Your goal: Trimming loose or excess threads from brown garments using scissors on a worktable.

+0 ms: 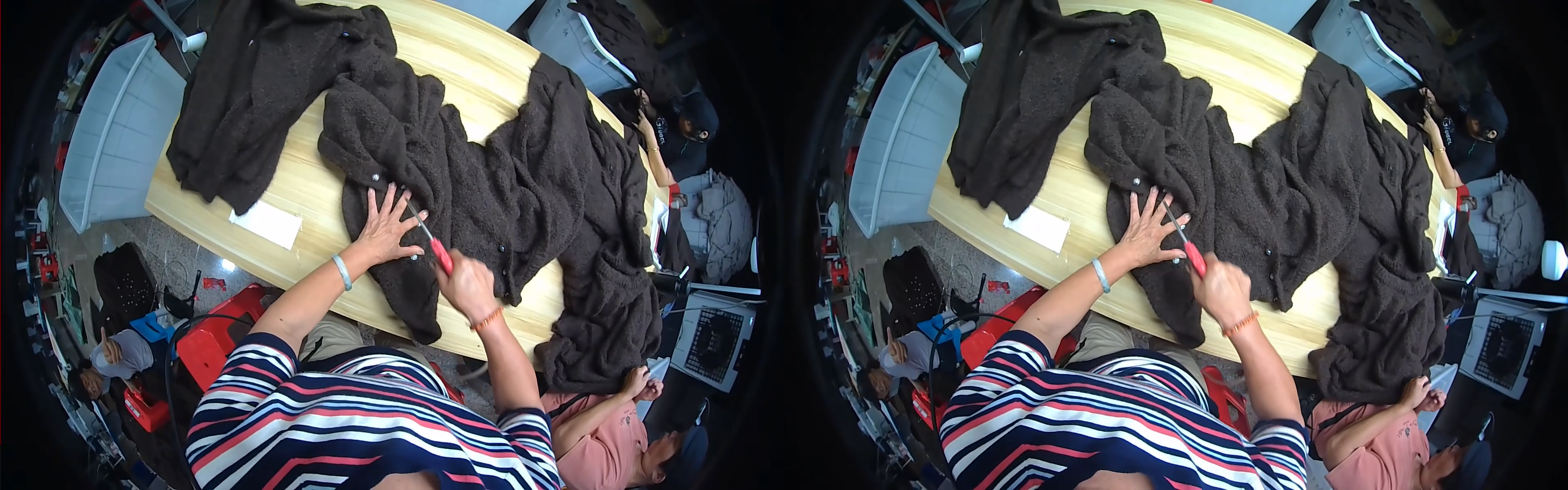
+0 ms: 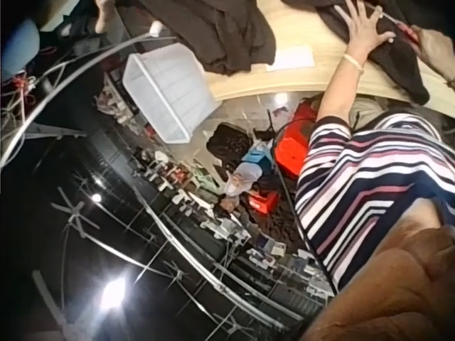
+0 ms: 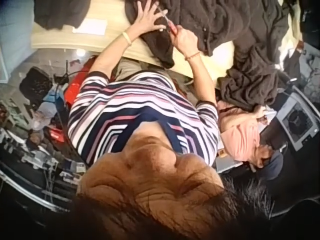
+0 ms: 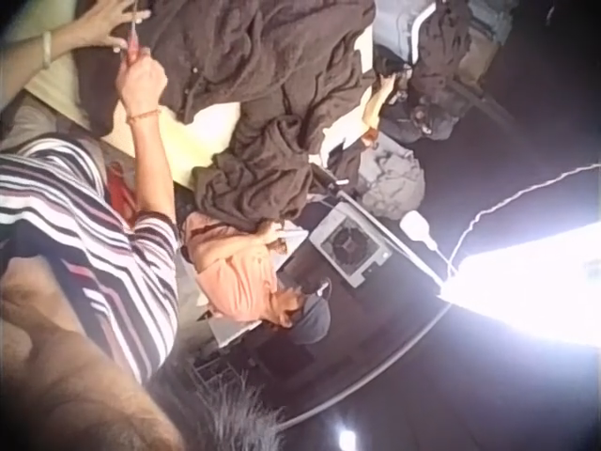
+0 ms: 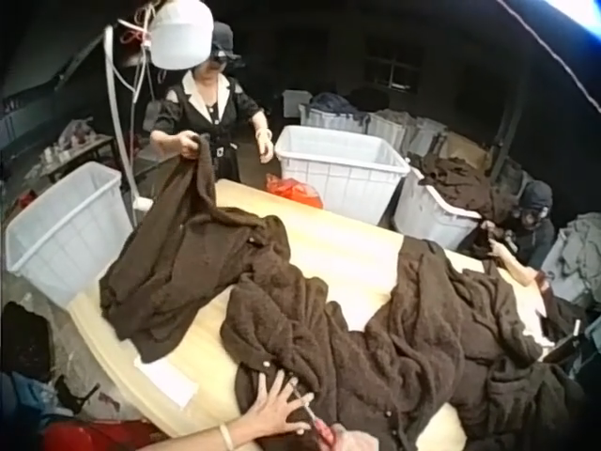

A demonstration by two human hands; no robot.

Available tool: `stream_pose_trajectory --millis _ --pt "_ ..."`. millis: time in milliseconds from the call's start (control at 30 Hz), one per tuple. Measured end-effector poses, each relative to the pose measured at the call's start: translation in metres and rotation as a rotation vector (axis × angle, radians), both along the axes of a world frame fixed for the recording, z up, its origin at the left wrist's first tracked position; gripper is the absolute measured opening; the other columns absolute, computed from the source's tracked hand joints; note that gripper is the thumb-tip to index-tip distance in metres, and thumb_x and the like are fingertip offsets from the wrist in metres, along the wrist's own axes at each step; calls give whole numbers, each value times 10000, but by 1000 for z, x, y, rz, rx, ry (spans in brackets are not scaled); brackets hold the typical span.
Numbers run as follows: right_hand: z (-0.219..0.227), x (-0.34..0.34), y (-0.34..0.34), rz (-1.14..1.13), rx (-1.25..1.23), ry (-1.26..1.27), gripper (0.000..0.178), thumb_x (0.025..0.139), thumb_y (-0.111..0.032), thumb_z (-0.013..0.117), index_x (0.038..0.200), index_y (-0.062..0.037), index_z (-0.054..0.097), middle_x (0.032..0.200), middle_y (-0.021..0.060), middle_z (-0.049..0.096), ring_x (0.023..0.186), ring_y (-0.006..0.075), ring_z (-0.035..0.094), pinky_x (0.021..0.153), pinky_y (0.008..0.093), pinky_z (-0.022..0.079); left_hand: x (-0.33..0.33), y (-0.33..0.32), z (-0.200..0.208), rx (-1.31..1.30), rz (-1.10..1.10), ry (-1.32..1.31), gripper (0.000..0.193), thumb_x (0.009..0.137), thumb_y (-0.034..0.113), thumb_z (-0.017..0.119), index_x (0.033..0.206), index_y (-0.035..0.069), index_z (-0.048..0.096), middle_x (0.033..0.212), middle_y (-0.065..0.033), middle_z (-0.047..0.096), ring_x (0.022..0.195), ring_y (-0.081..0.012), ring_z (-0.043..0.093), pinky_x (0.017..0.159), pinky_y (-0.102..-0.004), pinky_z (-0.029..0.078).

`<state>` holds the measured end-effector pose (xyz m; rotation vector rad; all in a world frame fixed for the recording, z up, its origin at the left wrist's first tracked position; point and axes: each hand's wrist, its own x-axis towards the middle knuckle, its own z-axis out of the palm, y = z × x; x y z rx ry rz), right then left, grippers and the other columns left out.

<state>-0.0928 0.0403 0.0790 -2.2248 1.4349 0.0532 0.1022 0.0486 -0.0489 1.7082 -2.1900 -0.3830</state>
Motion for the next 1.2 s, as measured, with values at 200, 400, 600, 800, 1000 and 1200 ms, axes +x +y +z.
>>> stream_pose_trajectory --millis 200,400,600,800,1000,1200 --pt "-10 3 -23 89 -10 62 320 865 -346 604 823 -30 629 723 220 655 727 382 666 663 470 532 0 -5 2 144 -21 -18 768 687 642 679 1348 288 513 1445 -235 271 1396 -475 75 1060 -715 -25" --pt "-4 -71 41 67 207 176 323 829 -385 646 871 -64 653 716 213 649 700 383 651 653 470 511 2 -1 -6 -1 18 33 731 692 614 691 1323 277 540 1456 -211 276 1392 -463 104 1062 -716 -13" --pt "15 -36 22 88 248 -77 275 836 -284 651 1001 -68 612 805 218 639 797 384 641 701 459 498 -14 43 4 56 -71 65 822 626 560 758 1356 284 499 1486 -284 203 1393 -508 78 1045 -728 11" --pt "-45 35 -31 198 271 -452 295 812 -205 663 1058 -57 593 989 185 639 942 408 606 788 454 494 -42 95 -1 199 -124 11 722 704 557 705 1340 269 516 1466 -233 256 1377 -489 133 1037 -740 37" --pt "-97 27 -100 -235 588 -609 330 901 -164 633 1164 29 581 962 58 653 609 97 597 569 276 503 -23 101 17 217 -87 57 729 686 478 758 1347 291 513 1535 -198 170 1396 -451 155 1061 -714 31" --pt "-84 21 -99 -285 603 -692 319 911 -157 628 1178 9 574 1041 61 651 671 121 623 621 271 523 -6 97 29 200 -71 123 686 710 535 718 1314 253 556 1470 -238 301 1364 -445 249 1071 -695 19"
